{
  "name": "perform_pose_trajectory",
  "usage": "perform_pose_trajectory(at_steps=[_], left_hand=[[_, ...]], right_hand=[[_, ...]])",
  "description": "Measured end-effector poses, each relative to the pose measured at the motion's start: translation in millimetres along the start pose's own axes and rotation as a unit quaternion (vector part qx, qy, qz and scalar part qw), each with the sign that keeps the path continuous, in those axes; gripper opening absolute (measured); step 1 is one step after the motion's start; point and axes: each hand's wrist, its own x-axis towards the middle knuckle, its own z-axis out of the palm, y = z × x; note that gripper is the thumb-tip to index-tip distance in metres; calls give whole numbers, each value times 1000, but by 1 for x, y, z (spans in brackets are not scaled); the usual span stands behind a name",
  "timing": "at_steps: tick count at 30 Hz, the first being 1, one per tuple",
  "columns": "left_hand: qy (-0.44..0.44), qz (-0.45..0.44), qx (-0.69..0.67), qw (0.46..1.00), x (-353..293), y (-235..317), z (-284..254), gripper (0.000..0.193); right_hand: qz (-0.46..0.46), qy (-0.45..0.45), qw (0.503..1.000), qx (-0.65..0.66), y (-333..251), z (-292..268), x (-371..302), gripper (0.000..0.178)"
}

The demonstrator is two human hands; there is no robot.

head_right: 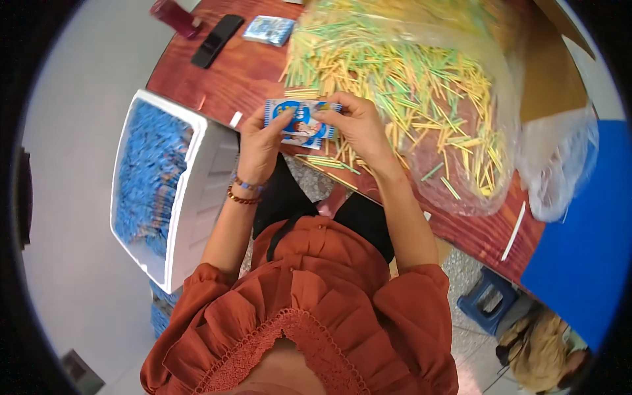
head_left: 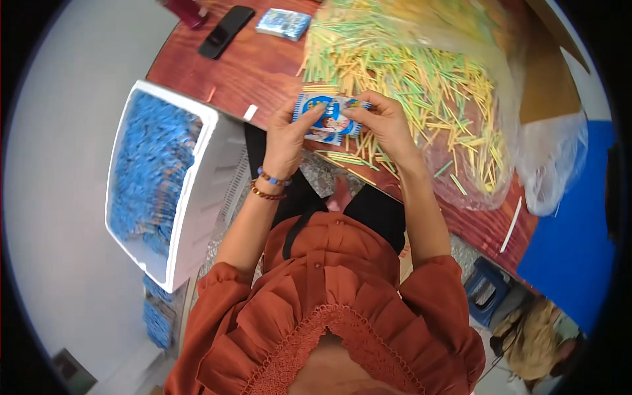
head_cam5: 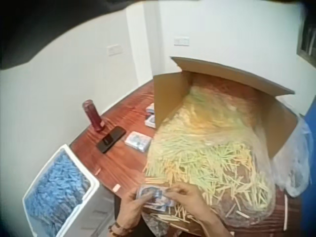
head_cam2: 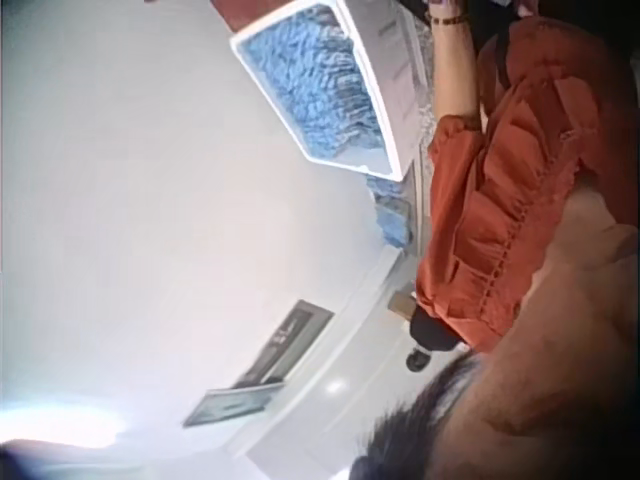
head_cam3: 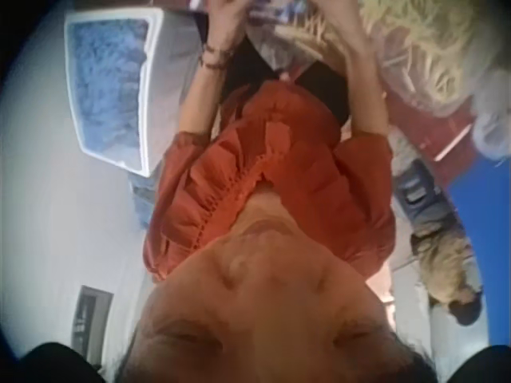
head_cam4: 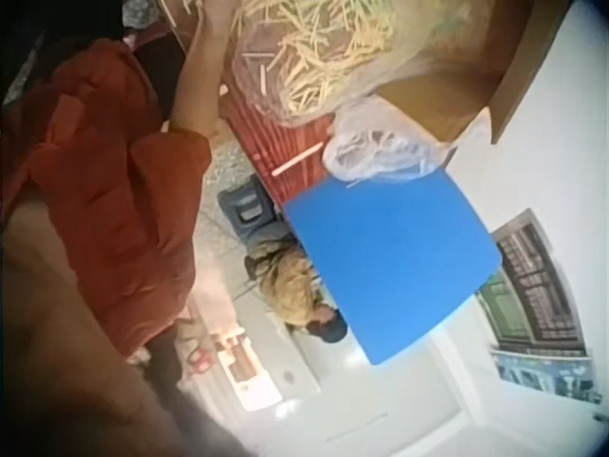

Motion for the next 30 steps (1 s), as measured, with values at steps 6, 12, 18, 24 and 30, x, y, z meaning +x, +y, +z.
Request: perform_pose_trajectory(at_steps=[6, 12, 18, 24, 30], left_hand=[[-17, -30, -2, 999, 1, -8, 15, 17], [-10, 10, 47, 999, -2, -11, 18, 15], [11, -15, -5, 1000, -2, -10, 22, 17], [28, -18, -45, 998, -1, -22, 19, 16], [40, -8, -63, 997, 3, -23, 23, 17]], right_hand=[[-23, 59, 998, 23, 0, -6, -14, 12], [-30, 79, 996, 8, 8, -10, -16, 9], [-29, 65, 997, 0, 4, -10, -23, 8], [-46, 97, 994, -11, 19, -13, -16, 7], [-35, 77, 995, 49, 12, -9, -16, 8]])
